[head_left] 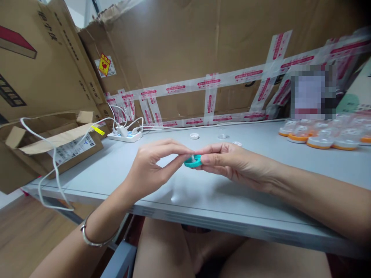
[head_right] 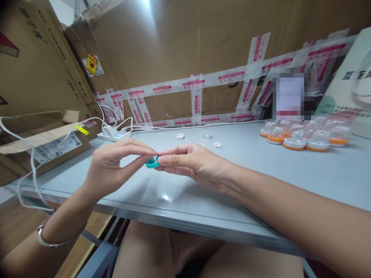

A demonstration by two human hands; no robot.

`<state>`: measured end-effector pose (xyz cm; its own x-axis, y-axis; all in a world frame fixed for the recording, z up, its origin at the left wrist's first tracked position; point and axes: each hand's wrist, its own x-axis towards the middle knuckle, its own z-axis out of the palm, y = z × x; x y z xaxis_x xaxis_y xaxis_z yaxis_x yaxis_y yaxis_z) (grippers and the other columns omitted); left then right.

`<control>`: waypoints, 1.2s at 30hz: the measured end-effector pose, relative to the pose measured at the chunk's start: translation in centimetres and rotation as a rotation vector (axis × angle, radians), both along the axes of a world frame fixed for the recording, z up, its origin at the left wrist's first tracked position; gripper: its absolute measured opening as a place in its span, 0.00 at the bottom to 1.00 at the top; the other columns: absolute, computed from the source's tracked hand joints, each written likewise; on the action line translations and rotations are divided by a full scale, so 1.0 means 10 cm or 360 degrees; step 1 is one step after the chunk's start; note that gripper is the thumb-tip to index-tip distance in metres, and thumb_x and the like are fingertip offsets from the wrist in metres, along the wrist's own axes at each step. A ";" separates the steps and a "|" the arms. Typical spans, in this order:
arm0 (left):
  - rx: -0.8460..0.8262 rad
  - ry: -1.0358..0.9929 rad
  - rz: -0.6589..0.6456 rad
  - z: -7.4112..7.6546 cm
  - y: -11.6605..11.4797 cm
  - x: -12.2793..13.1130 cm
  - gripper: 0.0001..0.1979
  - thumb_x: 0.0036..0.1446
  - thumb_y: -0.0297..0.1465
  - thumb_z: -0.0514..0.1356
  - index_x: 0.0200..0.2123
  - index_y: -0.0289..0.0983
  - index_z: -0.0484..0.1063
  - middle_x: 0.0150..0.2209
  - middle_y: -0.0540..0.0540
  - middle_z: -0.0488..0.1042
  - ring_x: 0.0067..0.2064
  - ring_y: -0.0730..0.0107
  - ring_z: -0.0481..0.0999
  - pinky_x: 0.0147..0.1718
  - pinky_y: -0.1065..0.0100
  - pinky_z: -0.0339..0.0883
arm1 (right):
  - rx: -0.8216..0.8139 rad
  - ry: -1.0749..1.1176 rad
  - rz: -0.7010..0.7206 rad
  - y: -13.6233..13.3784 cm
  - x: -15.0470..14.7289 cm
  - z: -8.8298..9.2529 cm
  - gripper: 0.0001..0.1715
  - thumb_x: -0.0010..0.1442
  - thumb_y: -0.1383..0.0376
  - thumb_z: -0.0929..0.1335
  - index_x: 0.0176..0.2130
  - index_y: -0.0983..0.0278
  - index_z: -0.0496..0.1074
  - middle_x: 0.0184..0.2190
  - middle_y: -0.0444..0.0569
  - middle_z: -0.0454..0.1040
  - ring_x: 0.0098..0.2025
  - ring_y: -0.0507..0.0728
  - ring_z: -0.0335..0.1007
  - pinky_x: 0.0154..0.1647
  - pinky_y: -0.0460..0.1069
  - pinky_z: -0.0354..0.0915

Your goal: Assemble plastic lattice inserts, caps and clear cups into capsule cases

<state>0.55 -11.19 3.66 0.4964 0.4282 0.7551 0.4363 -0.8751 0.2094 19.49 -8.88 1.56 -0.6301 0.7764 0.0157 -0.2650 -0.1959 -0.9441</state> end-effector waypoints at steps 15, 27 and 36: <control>-0.0014 0.0167 -0.0276 0.18 0.41 0.08 0.17 0.52 0.26 0.62 0.47 0.34 0.71 0.40 0.42 0.76 0.41 0.68 0.75 0.39 0.68 0.71 | 0.0300 0.0120 -0.0315 0.21 0.17 0.08 0.06 0.51 0.66 0.71 0.33 0.63 0.78 0.36 0.43 0.79 0.47 0.52 0.71 0.55 0.44 0.61; 0.0027 -0.0344 -0.0505 -0.05 0.63 0.18 0.09 0.49 0.23 0.64 0.37 0.34 0.74 0.35 0.43 0.77 0.37 0.70 0.76 0.37 0.69 0.72 | 0.0379 0.0089 -0.0318 0.20 0.19 0.12 0.07 0.51 0.64 0.71 0.34 0.62 0.77 0.38 0.43 0.78 0.50 0.53 0.69 0.57 0.46 0.59; 0.0327 -0.0201 -0.0393 -0.06 0.58 0.17 0.08 0.52 0.21 0.61 0.37 0.34 0.74 0.35 0.42 0.78 0.39 0.69 0.77 0.40 0.66 0.71 | 0.0310 0.0020 -0.0362 0.17 0.18 0.14 0.10 0.47 0.64 0.74 0.34 0.61 0.77 0.34 0.42 0.78 0.44 0.51 0.72 0.56 0.47 0.60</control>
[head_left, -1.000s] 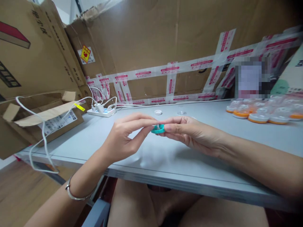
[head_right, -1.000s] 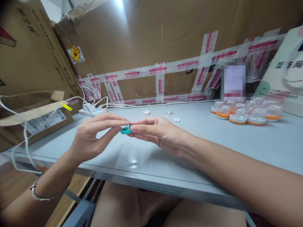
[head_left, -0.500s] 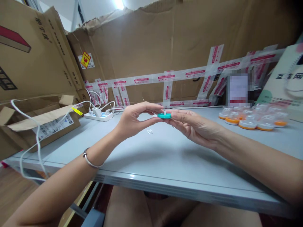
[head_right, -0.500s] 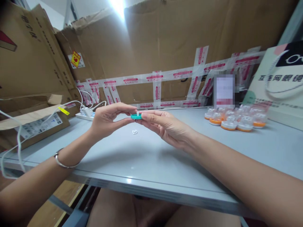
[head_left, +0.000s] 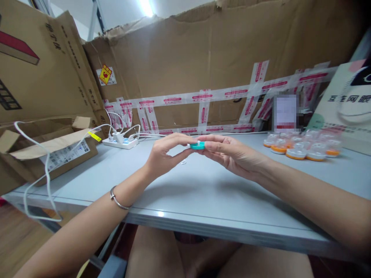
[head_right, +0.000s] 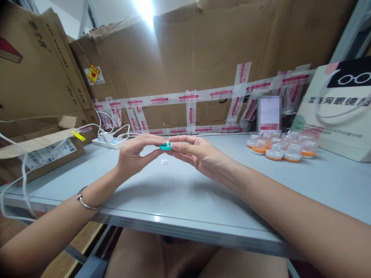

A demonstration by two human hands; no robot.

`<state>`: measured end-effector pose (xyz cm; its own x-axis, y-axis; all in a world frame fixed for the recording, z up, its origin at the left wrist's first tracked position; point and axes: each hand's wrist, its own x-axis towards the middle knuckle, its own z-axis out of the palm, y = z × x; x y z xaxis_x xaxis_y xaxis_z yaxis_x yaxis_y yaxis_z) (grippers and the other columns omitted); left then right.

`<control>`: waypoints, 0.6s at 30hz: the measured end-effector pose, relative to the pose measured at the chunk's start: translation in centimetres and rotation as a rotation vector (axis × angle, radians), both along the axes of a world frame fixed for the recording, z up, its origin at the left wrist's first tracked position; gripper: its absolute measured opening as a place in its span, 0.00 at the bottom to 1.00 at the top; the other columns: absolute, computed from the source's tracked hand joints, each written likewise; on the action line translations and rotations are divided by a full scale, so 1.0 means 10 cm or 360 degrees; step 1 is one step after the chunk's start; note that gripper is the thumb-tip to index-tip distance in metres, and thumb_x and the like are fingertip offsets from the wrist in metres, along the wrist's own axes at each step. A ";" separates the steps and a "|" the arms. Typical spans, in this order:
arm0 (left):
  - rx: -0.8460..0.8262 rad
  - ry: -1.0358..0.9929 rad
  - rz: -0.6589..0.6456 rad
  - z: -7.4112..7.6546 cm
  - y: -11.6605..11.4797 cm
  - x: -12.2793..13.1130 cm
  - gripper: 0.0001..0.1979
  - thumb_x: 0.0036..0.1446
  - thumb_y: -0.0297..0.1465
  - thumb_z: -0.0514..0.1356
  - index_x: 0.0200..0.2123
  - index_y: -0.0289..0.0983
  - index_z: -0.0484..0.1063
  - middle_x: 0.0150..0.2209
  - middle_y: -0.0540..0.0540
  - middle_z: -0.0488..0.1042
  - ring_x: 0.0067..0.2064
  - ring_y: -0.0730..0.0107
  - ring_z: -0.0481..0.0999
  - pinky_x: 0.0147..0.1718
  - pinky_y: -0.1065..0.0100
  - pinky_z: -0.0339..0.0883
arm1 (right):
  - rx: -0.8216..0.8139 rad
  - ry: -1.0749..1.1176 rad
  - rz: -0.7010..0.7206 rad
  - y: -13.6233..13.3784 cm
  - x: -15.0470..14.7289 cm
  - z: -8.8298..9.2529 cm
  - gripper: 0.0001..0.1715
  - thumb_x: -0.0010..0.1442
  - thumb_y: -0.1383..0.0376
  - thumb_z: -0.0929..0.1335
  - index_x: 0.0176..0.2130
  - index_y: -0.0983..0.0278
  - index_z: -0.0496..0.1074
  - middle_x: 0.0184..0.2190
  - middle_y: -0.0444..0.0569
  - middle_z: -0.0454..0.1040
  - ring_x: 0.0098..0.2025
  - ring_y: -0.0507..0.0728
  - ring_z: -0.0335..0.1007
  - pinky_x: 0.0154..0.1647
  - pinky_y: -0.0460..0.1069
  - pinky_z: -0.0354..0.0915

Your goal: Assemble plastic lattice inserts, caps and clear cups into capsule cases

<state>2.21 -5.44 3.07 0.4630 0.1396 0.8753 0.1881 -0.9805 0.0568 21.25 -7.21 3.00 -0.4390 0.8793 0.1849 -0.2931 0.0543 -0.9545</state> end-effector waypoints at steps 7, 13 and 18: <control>0.0164 0.0052 0.0031 -0.02 0.01 -0.01 0.08 0.53 0.22 0.60 0.38 0.34 0.74 0.35 0.42 0.78 0.38 0.70 0.76 0.39 0.67 0.72 | -0.0034 -0.0008 0.0001 0.00 0.01 0.01 0.06 0.52 0.64 0.70 0.33 0.63 0.76 0.36 0.44 0.78 0.42 0.51 0.72 0.52 0.45 0.64; 0.0217 0.0105 0.0029 -0.01 0.01 -0.03 0.09 0.52 0.22 0.62 0.38 0.32 0.74 0.36 0.39 0.78 0.39 0.67 0.77 0.40 0.67 0.72 | -0.0040 -0.0066 0.0001 0.01 0.02 0.01 0.07 0.49 0.65 0.72 0.33 0.62 0.76 0.34 0.42 0.78 0.43 0.50 0.71 0.54 0.45 0.61; 0.0192 0.0112 0.0046 -0.02 0.00 -0.04 0.09 0.51 0.24 0.62 0.38 0.33 0.73 0.35 0.40 0.78 0.38 0.68 0.77 0.39 0.66 0.72 | -0.0101 -0.0053 0.0045 0.01 0.02 0.02 0.09 0.48 0.67 0.73 0.34 0.61 0.76 0.32 0.41 0.78 0.41 0.49 0.72 0.54 0.45 0.61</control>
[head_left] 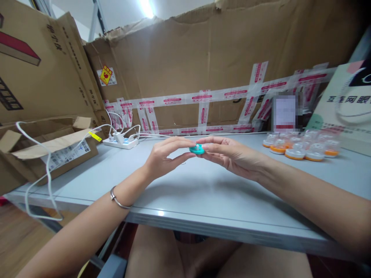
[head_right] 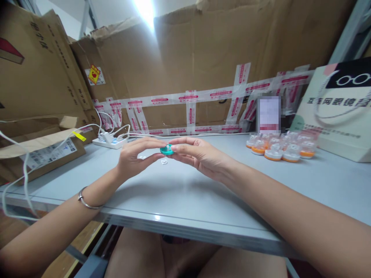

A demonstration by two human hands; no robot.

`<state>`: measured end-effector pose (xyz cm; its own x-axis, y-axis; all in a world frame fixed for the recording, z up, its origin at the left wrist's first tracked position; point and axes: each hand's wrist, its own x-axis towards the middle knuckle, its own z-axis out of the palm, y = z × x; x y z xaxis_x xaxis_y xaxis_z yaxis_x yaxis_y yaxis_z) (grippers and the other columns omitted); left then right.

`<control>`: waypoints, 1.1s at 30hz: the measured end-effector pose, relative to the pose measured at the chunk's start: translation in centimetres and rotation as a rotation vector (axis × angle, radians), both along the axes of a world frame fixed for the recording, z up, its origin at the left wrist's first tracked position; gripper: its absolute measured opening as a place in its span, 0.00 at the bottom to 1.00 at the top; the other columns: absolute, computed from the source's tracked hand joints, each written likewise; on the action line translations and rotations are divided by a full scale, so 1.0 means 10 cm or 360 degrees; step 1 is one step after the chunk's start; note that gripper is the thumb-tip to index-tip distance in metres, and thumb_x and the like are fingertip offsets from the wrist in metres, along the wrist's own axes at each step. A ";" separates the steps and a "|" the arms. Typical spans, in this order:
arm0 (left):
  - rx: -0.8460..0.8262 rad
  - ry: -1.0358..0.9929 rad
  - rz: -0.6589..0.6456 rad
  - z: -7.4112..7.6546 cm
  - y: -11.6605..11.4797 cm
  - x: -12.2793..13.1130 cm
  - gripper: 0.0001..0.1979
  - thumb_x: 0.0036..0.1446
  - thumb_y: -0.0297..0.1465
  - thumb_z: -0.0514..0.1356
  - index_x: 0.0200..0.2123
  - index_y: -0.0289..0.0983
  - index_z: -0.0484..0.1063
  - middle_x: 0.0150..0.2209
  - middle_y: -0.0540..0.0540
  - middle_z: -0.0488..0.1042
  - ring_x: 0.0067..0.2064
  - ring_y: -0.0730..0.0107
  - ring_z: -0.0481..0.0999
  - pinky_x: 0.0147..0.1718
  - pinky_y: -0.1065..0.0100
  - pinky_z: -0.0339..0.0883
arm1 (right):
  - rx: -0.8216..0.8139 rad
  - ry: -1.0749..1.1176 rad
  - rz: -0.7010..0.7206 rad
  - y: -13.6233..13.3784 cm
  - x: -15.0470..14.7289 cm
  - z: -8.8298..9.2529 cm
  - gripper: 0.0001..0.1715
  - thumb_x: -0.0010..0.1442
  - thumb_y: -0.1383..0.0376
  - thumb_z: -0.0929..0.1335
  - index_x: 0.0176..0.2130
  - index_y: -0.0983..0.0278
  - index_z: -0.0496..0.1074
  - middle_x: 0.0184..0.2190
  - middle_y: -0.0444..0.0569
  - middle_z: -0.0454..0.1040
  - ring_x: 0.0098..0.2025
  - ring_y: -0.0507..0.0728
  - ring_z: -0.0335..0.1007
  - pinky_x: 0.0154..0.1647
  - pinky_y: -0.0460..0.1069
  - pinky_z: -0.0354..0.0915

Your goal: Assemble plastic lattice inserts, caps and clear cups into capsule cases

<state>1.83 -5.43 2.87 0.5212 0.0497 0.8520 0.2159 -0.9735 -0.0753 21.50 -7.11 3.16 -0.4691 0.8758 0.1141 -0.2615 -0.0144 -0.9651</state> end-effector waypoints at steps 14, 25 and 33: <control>0.0104 0.0107 0.0025 -0.01 0.00 0.00 0.08 0.53 0.24 0.61 0.39 0.32 0.72 0.36 0.39 0.78 0.38 0.67 0.76 0.38 0.65 0.73 | -0.0235 0.0009 -0.0042 -0.01 0.00 0.00 0.10 0.49 0.72 0.71 0.35 0.64 0.75 0.30 0.44 0.77 0.33 0.48 0.74 0.38 0.41 0.70; 0.0148 0.0154 0.0049 -0.01 -0.01 0.00 0.07 0.53 0.23 0.61 0.37 0.32 0.72 0.35 0.39 0.78 0.37 0.68 0.77 0.38 0.67 0.73 | -0.0272 0.0038 -0.0085 -0.01 -0.02 -0.01 0.07 0.46 0.71 0.72 0.31 0.63 0.75 0.27 0.42 0.75 0.31 0.46 0.70 0.33 0.39 0.68; 0.0196 0.0210 0.0087 -0.03 0.00 0.00 0.07 0.55 0.24 0.59 0.39 0.33 0.72 0.36 0.39 0.78 0.38 0.68 0.77 0.37 0.68 0.73 | -0.0288 0.0072 -0.0098 0.00 -0.02 -0.04 0.06 0.47 0.72 0.71 0.30 0.64 0.75 0.27 0.42 0.75 0.32 0.46 0.70 0.34 0.38 0.68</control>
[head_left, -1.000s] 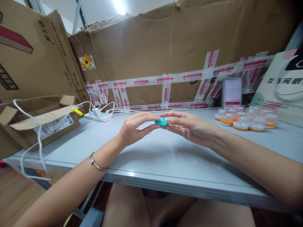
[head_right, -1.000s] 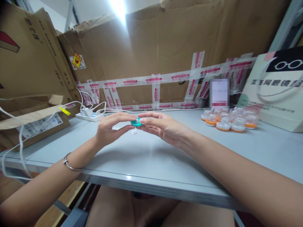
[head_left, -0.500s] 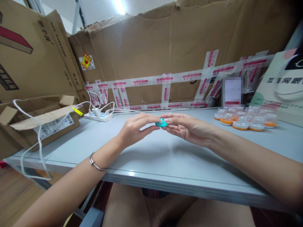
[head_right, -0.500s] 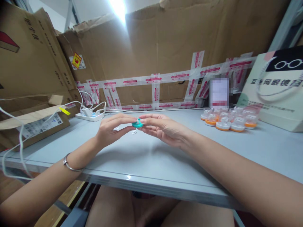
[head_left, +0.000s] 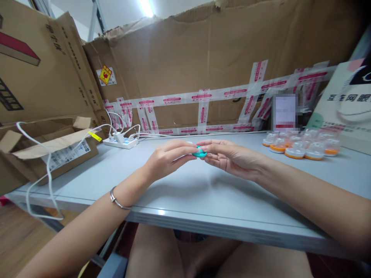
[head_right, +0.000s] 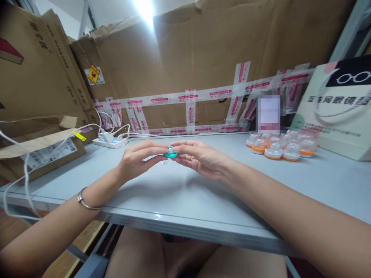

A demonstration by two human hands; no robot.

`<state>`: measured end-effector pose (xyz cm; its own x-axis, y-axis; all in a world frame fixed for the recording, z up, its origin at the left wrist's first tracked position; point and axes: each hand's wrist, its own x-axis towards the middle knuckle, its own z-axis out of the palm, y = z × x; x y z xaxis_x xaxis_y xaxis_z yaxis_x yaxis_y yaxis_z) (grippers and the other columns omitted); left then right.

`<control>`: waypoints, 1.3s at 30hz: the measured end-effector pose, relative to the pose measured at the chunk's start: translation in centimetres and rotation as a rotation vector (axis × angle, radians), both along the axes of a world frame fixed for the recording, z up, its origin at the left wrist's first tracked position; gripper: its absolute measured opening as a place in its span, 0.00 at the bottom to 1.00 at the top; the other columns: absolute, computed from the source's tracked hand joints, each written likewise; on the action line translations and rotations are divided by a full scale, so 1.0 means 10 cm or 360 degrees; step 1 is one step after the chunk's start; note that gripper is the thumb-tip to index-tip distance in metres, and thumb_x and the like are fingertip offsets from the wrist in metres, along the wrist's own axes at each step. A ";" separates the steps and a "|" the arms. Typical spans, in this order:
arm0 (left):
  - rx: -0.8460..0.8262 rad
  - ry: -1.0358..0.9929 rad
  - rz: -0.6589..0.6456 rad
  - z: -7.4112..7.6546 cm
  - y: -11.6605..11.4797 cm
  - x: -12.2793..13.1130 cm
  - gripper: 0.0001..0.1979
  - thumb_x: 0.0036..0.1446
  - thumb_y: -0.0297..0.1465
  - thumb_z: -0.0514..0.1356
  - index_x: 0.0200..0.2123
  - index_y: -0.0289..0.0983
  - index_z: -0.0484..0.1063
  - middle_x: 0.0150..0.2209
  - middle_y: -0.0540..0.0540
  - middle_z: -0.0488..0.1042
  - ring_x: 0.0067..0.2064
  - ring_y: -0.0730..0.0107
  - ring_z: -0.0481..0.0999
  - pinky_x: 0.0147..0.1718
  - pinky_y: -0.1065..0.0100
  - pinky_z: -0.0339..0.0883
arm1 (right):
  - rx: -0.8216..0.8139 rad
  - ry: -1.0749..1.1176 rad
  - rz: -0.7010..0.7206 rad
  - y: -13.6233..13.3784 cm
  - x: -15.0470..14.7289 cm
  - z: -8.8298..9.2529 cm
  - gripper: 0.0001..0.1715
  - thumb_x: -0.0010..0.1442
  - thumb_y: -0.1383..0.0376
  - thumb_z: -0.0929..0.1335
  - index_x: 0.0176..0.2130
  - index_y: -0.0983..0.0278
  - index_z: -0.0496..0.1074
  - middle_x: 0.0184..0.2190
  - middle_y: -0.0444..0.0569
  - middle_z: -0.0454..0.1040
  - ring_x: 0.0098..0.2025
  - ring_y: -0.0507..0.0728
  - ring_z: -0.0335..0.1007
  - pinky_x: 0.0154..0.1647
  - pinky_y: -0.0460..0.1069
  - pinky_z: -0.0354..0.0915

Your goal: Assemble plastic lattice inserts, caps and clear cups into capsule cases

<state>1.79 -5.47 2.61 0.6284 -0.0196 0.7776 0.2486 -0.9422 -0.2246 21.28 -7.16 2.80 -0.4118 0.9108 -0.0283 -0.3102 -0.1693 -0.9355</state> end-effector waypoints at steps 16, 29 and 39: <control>0.0065 0.0176 -0.0011 -0.03 0.00 -0.01 0.06 0.55 0.23 0.59 0.37 0.32 0.73 0.36 0.37 0.77 0.37 0.66 0.76 0.36 0.65 0.73 | 0.0017 -0.0173 -0.0067 0.02 -0.01 -0.05 0.12 0.45 0.73 0.72 0.33 0.65 0.71 0.25 0.43 0.76 0.30 0.48 0.73 0.44 0.45 0.69; -0.0412 0.0151 -0.0001 -0.06 0.09 -0.03 0.03 0.55 0.24 0.59 0.33 0.33 0.73 0.38 0.38 0.76 0.39 0.68 0.76 0.39 0.66 0.73 | -0.0082 -0.0114 -0.0116 0.06 -0.04 -0.14 0.10 0.52 0.73 0.70 0.37 0.65 0.72 0.30 0.47 0.78 0.33 0.49 0.74 0.43 0.45 0.69; -0.0941 0.0202 0.0999 0.16 0.38 -0.49 0.11 0.57 0.31 0.56 0.40 0.33 0.72 0.39 0.41 0.77 0.40 0.67 0.75 0.39 0.68 0.70 | -0.0090 -0.0228 -0.0279 0.15 0.00 -0.19 0.12 0.51 0.74 0.70 0.38 0.65 0.70 0.28 0.47 0.78 0.29 0.50 0.75 0.30 0.41 0.72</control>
<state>-3.09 -1.72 4.23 0.4702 0.7443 0.4742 0.7672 -0.6103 0.1972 21.28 -5.67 0.95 -0.2358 0.9633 -0.1283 -0.2042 -0.1782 -0.9626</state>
